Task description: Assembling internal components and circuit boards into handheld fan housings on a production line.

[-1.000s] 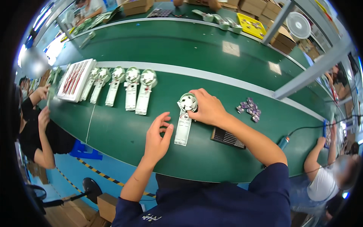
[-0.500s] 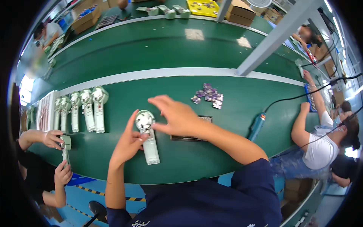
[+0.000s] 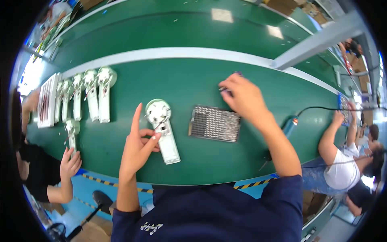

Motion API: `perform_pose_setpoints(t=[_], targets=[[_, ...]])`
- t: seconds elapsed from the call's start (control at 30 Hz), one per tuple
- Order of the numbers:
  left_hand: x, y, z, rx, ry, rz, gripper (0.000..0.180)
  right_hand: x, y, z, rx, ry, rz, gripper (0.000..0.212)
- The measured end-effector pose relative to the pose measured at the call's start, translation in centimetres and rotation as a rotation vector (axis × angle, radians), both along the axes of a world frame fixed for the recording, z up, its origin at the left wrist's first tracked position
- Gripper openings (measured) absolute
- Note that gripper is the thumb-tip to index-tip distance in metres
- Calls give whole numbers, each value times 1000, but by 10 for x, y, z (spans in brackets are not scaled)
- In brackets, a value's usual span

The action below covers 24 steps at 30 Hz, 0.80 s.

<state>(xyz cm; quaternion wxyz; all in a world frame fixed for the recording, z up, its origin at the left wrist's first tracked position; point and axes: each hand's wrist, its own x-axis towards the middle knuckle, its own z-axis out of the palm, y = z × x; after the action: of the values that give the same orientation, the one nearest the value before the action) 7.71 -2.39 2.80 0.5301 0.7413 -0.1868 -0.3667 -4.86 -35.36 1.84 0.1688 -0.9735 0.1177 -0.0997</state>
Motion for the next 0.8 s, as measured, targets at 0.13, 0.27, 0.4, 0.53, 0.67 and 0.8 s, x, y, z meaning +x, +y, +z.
perform_pose_setpoints(t=[0.13, 0.27, 0.4, 0.53, 0.67, 0.8], targets=[[-12, 10, -17, -26, -145, 72, 83, -1, 37, 21, 686, -132, -76, 20], [-9, 7, -18, -23, -89, 106, 85, -11, 109, 27, 1402, -67, -85, 24], [-8, 1, 5, 236, -274, 20, 92, -18, 132, 16, 1508, -16, -21, 31], [-2, -11, -4, 156, -760, -90, 88, -21, 135, 3, 1594, -90, -104, 33], [17, -17, -6, 80, -899, -262, 72, -19, 133, 5, 1633, -66, -110, 29], [22, -22, -12, -29, -894, -392, 50, -24, 130, 1, 1626, -51, -73, 27]])
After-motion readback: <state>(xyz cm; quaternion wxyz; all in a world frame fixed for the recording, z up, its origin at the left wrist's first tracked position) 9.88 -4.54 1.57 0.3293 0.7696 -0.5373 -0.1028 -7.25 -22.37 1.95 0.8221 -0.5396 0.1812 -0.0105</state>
